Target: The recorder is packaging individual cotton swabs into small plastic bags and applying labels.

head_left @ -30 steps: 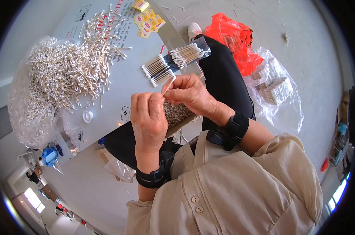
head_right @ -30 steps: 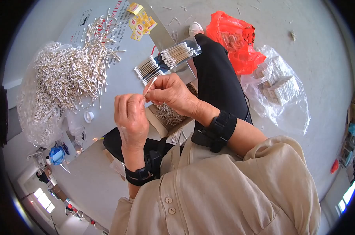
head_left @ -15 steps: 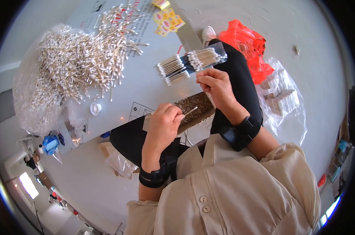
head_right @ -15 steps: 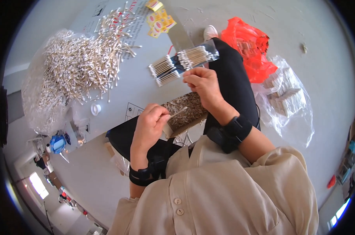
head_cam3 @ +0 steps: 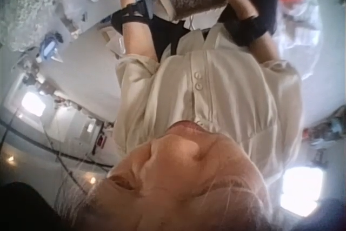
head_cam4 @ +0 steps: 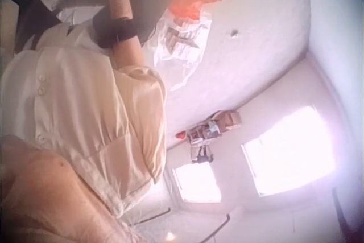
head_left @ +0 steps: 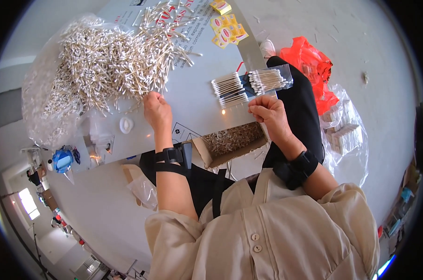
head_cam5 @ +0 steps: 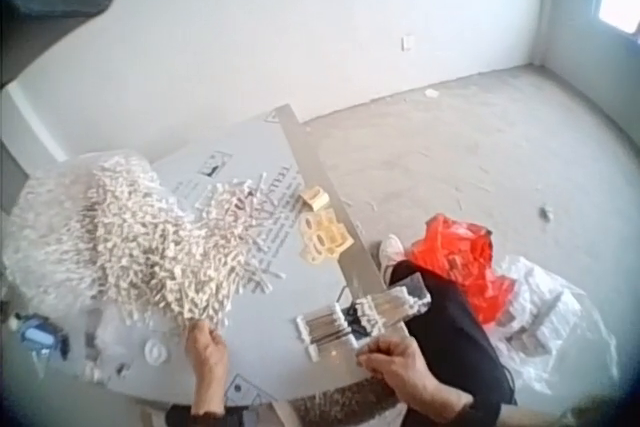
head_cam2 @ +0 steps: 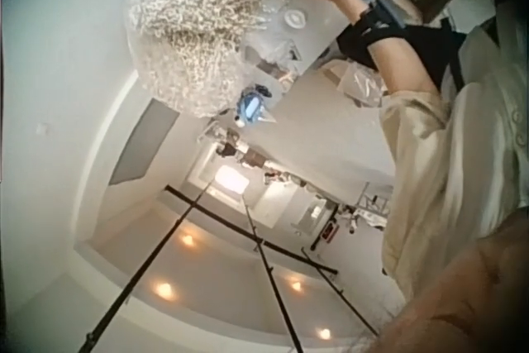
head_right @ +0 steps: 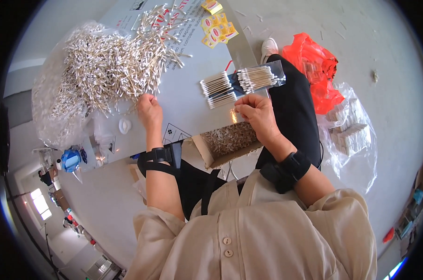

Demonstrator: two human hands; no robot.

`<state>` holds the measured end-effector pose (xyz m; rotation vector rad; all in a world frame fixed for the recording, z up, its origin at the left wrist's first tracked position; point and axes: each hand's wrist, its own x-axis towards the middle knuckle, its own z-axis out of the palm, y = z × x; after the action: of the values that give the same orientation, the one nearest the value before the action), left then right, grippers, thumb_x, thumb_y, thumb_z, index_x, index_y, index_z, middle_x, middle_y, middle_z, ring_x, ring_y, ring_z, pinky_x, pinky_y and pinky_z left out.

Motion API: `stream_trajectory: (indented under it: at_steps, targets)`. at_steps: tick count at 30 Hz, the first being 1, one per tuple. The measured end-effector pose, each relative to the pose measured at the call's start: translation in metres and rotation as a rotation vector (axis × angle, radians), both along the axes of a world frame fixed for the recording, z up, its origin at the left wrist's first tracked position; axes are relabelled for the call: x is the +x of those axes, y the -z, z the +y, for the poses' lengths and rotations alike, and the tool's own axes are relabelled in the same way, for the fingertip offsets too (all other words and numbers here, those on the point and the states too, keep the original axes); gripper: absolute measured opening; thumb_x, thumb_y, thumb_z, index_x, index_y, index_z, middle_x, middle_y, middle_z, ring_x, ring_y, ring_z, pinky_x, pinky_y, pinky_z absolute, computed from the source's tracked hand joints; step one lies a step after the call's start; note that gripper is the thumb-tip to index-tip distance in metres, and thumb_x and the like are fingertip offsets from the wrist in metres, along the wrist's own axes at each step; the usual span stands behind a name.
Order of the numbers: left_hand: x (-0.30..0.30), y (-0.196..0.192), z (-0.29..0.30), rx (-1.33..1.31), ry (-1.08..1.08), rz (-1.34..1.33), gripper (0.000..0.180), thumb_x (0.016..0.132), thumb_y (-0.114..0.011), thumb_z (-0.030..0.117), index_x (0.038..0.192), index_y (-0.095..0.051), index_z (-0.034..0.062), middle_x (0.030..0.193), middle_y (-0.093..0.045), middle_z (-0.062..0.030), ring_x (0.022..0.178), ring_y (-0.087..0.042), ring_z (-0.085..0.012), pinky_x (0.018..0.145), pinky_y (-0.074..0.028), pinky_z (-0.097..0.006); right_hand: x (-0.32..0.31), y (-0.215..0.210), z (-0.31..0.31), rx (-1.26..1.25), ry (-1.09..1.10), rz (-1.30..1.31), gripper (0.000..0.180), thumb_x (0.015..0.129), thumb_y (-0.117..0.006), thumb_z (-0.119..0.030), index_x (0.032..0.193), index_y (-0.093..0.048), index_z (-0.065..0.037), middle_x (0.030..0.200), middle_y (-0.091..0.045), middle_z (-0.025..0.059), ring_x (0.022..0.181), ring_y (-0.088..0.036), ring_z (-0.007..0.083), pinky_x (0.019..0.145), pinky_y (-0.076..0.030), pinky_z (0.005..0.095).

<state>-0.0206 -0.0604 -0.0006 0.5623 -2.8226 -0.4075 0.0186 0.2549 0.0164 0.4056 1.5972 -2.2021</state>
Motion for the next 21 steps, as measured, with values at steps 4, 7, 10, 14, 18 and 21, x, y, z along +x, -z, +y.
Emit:
stream_trajectory:
  at_steps: [4,7,10,14,18,21]
  targets:
    - [0.007,0.001,0.018,0.108,0.127,0.179,0.011,0.081,-0.066,0.004,0.087,-0.057,0.0051,0.090,-0.058,-0.0119,0.085,-0.059,-0.0343,0.072,-0.048,-0.044,-0.001,0.002,-0.003,0.033,0.014,0.025,0.006,0.086,-0.062,-0.001,0.089,-0.066,0.002,0.074,-0.063,0.0036,0.060,-0.051,0.0053,0.053,-0.038,0.0183]
    - [-0.002,-0.022,0.056,0.142,0.355,0.147,0.010,0.081,-0.064,0.003,0.084,-0.055,0.0050,0.088,-0.057,-0.0113,0.084,-0.059,-0.0343,0.070,-0.047,-0.044,-0.002,-0.002,-0.005,0.096,-0.068,-0.006,0.007,0.085,-0.061,0.000,0.084,-0.065,0.005,0.071,-0.065,0.0054,0.059,-0.059,0.0090,0.053,-0.047,0.0217]
    - [-0.030,-0.034,0.084,0.140,0.494,0.049,0.009,0.080,-0.065,0.003,0.083,-0.056,0.0051,0.084,-0.056,-0.0107,0.083,-0.058,-0.0334,0.069,-0.047,-0.044,-0.003,-0.012,-0.007,0.152,-0.205,-0.057,0.008,0.086,-0.061,-0.002,0.086,-0.065,0.006,0.070,-0.065,0.0063,0.058,-0.061,0.0098,0.052,-0.047,0.0212]
    - [-0.064,-0.024,0.098,0.123,0.685,0.003,0.007,0.080,-0.064,0.002,0.081,-0.058,0.0044,0.083,-0.055,-0.0115,0.083,-0.058,-0.0337,0.070,-0.046,-0.045,-0.004,-0.014,-0.006,0.065,-0.287,-0.201,0.013,0.092,-0.060,-0.008,0.095,-0.066,0.003,0.076,-0.068,0.0063,0.059,-0.060,0.0071,0.051,-0.046,0.0186]
    - [-0.068,-0.027,0.103,0.146,0.756,-0.047,0.006,0.079,-0.064,0.002,0.081,-0.058,0.0035,0.083,-0.055,-0.0119,0.085,-0.059,-0.0336,0.070,-0.047,-0.045,-0.003,-0.006,-0.009,-0.017,-0.219,-0.251,0.017,0.090,-0.060,-0.010,0.097,-0.067,0.004,0.077,-0.070,0.0098,0.061,-0.065,0.0112,0.050,-0.047,0.0204]
    - [-0.058,-0.031,0.106,0.194,0.763,-0.177,0.005,0.079,-0.064,0.002,0.079,-0.059,0.0036,0.082,-0.054,-0.0116,0.085,-0.059,-0.0331,0.070,-0.048,-0.044,-0.005,-0.006,-0.009,-0.077,-0.162,-0.293,0.019,0.091,-0.059,-0.010,0.101,-0.066,0.004,0.079,-0.070,0.0094,0.062,-0.065,0.0112,0.050,-0.047,0.0207]
